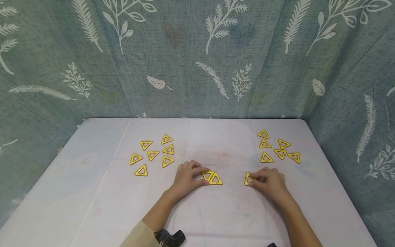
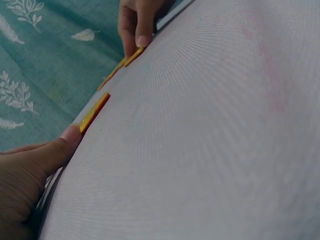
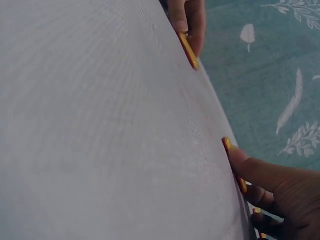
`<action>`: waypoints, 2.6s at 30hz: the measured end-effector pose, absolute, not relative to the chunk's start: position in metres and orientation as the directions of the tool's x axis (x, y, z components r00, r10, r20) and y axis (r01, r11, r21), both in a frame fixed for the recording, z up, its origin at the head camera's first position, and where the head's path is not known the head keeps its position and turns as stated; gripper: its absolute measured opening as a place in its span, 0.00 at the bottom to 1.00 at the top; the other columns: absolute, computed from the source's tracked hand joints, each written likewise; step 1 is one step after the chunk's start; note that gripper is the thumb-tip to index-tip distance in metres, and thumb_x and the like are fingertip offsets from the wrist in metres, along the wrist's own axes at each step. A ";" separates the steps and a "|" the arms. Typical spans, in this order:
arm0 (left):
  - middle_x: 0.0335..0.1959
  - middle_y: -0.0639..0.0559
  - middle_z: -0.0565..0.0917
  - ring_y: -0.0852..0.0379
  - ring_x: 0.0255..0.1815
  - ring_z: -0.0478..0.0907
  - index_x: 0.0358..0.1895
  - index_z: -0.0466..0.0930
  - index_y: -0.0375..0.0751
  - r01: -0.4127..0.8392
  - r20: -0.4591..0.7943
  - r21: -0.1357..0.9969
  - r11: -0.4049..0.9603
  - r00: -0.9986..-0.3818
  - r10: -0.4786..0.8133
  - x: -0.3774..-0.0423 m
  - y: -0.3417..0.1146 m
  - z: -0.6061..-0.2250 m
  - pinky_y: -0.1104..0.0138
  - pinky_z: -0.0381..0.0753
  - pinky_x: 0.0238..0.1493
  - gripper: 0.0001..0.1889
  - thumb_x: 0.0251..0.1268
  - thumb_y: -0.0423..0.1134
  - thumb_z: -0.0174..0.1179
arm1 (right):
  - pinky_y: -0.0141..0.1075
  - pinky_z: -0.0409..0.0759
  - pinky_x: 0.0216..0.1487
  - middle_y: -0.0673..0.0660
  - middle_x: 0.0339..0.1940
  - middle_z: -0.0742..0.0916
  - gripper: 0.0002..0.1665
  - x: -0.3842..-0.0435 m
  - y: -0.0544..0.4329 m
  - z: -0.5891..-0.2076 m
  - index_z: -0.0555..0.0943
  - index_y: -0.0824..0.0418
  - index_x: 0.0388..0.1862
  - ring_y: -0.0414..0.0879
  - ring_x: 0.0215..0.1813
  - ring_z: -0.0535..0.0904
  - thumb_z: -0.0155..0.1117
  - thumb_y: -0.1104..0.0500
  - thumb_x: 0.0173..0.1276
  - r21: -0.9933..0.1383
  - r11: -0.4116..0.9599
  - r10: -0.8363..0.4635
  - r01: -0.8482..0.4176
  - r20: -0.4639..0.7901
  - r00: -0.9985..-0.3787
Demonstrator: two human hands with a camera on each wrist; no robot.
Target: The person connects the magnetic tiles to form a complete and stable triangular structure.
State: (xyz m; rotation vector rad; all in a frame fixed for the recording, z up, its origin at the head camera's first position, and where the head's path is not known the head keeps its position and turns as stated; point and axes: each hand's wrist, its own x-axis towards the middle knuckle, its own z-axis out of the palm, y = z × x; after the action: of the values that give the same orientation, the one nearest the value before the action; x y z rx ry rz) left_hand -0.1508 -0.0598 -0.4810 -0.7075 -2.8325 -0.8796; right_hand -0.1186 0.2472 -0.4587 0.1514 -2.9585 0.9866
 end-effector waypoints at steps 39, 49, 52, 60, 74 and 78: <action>0.45 0.59 0.73 0.60 0.43 0.66 0.52 0.82 0.60 0.475 0.208 0.508 0.719 -0.877 0.433 -0.151 -0.062 -0.479 0.62 0.59 0.47 0.23 0.49 0.58 0.66 | 0.41 0.53 0.42 0.41 0.32 0.75 0.20 -0.144 0.191 -0.475 0.86 0.49 0.46 0.38 0.37 0.63 0.74 0.52 0.52 -0.614 0.676 -0.390 -0.408 0.171 -0.905; 0.45 0.58 0.74 0.59 0.43 0.67 0.52 0.82 0.61 0.483 0.212 0.500 0.718 -0.873 0.439 -0.152 -0.063 -0.480 0.62 0.60 0.47 0.24 0.49 0.58 0.66 | 0.40 0.54 0.42 0.42 0.35 0.74 0.20 -0.144 0.193 -0.479 0.84 0.47 0.51 0.37 0.38 0.61 0.69 0.53 0.58 -0.545 0.661 -0.469 -0.516 0.236 -0.851; 0.46 0.58 0.74 0.59 0.44 0.67 0.52 0.82 0.60 0.478 0.213 0.509 0.716 -0.876 0.433 -0.153 -0.062 -0.481 0.62 0.60 0.48 0.23 0.49 0.58 0.67 | 0.40 0.55 0.42 0.42 0.35 0.76 0.21 -0.143 0.193 -0.480 0.84 0.47 0.51 0.37 0.38 0.63 0.70 0.53 0.56 -0.548 0.665 -0.446 -0.507 0.253 -0.859; 0.45 0.58 0.76 0.59 0.44 0.69 0.49 0.83 0.57 0.477 0.237 0.522 0.707 -0.877 0.417 -0.152 -0.059 -0.481 0.62 0.61 0.48 0.24 0.47 0.58 0.69 | 0.39 0.58 0.44 0.46 0.37 0.83 0.22 -0.140 0.198 -0.482 0.84 0.55 0.49 0.39 0.41 0.68 0.74 0.59 0.52 -0.628 0.637 -0.341 -0.446 0.289 -0.894; 0.40 0.59 0.76 0.60 0.41 0.68 0.44 0.85 0.55 0.438 0.249 0.561 0.702 -0.898 0.362 -0.152 -0.059 -0.484 0.63 0.62 0.46 0.23 0.41 0.56 0.73 | 0.31 0.72 0.40 0.50 0.38 0.79 0.23 -0.129 0.207 -0.481 0.84 0.60 0.49 0.40 0.38 0.70 0.75 0.60 0.52 -0.664 0.694 -0.098 -0.276 0.293 -0.951; 0.39 0.59 0.76 0.60 0.41 0.69 0.43 0.85 0.54 0.424 0.251 0.569 0.705 -0.905 0.342 -0.152 -0.059 -0.483 0.64 0.63 0.45 0.24 0.38 0.56 0.74 | 0.25 0.68 0.39 0.52 0.38 0.79 0.22 -0.127 0.218 -0.483 0.84 0.61 0.48 0.39 0.38 0.68 0.75 0.62 0.51 -0.655 0.706 -0.032 -0.269 0.350 -0.936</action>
State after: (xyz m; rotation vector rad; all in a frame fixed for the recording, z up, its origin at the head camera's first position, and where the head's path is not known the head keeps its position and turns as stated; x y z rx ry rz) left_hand -0.1517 -0.0589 -0.4833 -0.6287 -2.7823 -0.9762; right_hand -0.1270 0.2177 -0.4827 0.2371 -2.6020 1.0706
